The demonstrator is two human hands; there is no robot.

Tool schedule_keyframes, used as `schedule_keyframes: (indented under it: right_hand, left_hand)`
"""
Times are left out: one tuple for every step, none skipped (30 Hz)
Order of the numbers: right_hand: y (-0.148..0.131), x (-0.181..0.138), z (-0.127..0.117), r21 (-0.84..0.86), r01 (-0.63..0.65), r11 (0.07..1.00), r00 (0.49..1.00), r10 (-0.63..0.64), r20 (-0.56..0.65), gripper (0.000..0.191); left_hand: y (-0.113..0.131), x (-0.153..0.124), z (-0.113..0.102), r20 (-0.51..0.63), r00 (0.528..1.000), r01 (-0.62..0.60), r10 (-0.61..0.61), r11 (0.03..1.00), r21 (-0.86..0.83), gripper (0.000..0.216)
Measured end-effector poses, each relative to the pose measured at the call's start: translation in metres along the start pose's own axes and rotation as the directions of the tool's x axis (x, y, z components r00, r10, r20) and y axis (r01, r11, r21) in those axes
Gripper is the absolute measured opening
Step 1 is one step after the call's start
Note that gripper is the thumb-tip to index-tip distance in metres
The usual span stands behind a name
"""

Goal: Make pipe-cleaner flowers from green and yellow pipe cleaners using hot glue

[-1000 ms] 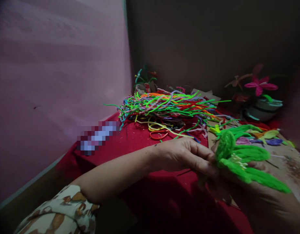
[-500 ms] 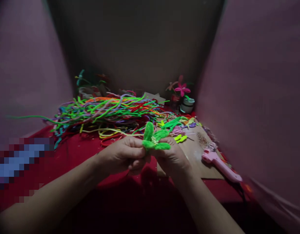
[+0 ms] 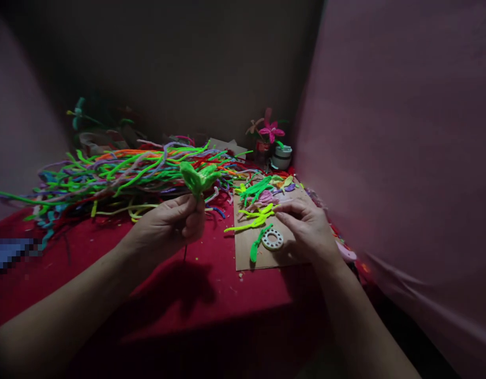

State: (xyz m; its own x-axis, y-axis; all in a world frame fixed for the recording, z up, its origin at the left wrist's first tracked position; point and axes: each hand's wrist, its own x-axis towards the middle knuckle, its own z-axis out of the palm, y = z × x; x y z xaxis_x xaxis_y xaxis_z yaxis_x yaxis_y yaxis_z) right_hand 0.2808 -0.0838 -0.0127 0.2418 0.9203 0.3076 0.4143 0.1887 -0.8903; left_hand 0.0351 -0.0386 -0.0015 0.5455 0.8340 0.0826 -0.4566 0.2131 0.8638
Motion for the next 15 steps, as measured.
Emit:
schedule_keyframes:
  right_hand:
    - [0.005, -0.001, 0.000, -0.069, 0.020, 0.997, 0.999, -0.018, 0.036, 0.009]
    - [0.009, -0.003, 0.001, -0.129, 0.038, 0.991, 0.997, -0.029, 0.073, 0.009]
    - [0.013, -0.004, 0.002, -0.174, 0.057, 0.983, 0.993, -0.038, 0.108, 0.010]
    - [0.016, -0.006, 0.003, -0.203, 0.082, 0.976, 0.989, -0.054, 0.141, 0.012]
    - [0.019, -0.008, 0.005, -0.220, 0.121, 0.968, 0.980, -0.082, 0.181, 0.014]
    - [0.021, -0.009, 0.007, -0.231, 0.177, 0.957, 0.965, -0.122, 0.232, 0.016]
    - [0.023, -0.010, 0.010, -0.243, 0.245, 0.938, 0.942, -0.170, 0.290, 0.019]
    - [0.024, -0.012, 0.012, -0.259, 0.316, 0.913, 0.911, -0.215, 0.353, 0.022]
    - [0.026, -0.013, 0.015, -0.278, 0.381, 0.882, 0.876, -0.248, 0.414, 0.026]
    - [0.027, -0.013, 0.017, -0.300, 0.434, 0.849, 0.845, -0.268, 0.464, 0.028]
    - [0.028, -0.014, 0.020, -0.323, 0.476, 0.818, 0.819, -0.279, 0.500, 0.029]
    - [0.029, -0.014, 0.022, -0.344, 0.507, 0.790, 0.803, -0.288, 0.523, 0.028]
    - [0.030, -0.014, 0.024, -0.361, 0.530, 0.767, 0.791, -0.293, 0.537, 0.025]
    - [0.030, -0.014, 0.025, -0.373, 0.547, 0.749, 0.784, -0.301, 0.543, 0.023]
    - [0.030, -0.014, 0.025, -0.381, 0.562, 0.734, 0.778, -0.312, 0.546, 0.020]
  left_hand:
    - [-0.001, 0.000, 0.000, -0.001, 1.000, 0.006, -0.006, 1.000, 0.006, 0.016]
    - [-0.001, 0.000, -0.001, -0.004, 1.000, 0.011, -0.011, 1.000, 0.012, 0.017]
    - [-0.002, 0.001, -0.001, -0.007, 1.000, 0.018, -0.018, 1.000, 0.018, 0.017]
    - [-0.003, 0.001, -0.002, -0.011, 1.000, 0.024, -0.024, 0.999, 0.022, 0.017]
    - [-0.004, 0.002, -0.003, -0.014, 0.999, 0.031, -0.031, 0.999, 0.027, 0.016]
    - [-0.005, 0.002, -0.004, -0.015, 0.999, 0.036, -0.036, 0.999, 0.033, 0.016]
    - [-0.006, 0.003, -0.005, -0.017, 0.999, 0.039, -0.038, 0.998, 0.044, 0.016]
    - [-0.007, 0.003, -0.006, -0.018, 0.999, 0.039, -0.038, 0.998, 0.058, 0.016]
    - [-0.008, 0.004, -0.006, -0.016, 0.999, 0.040, -0.039, 0.996, 0.075, 0.017]
    - [-0.009, 0.004, -0.007, -0.015, 0.999, 0.041, -0.040, 0.995, 0.091, 0.018]
    - [-0.009, 0.004, -0.007, -0.014, 0.999, 0.041, -0.040, 0.993, 0.107, 0.020]
    - [-0.010, 0.004, -0.006, -0.016, 0.999, 0.039, -0.037, 0.992, 0.123, 0.021]
    - [-0.010, 0.003, -0.005, -0.023, 0.999, 0.031, -0.028, 0.989, 0.143, 0.022]
    - [-0.010, 0.002, -0.005, -0.034, 0.999, 0.016, -0.010, 0.985, 0.173, 0.022]
    - [-0.009, 0.001, -0.003, -0.048, 0.999, -0.005, 0.016, 0.977, 0.211, 0.023]
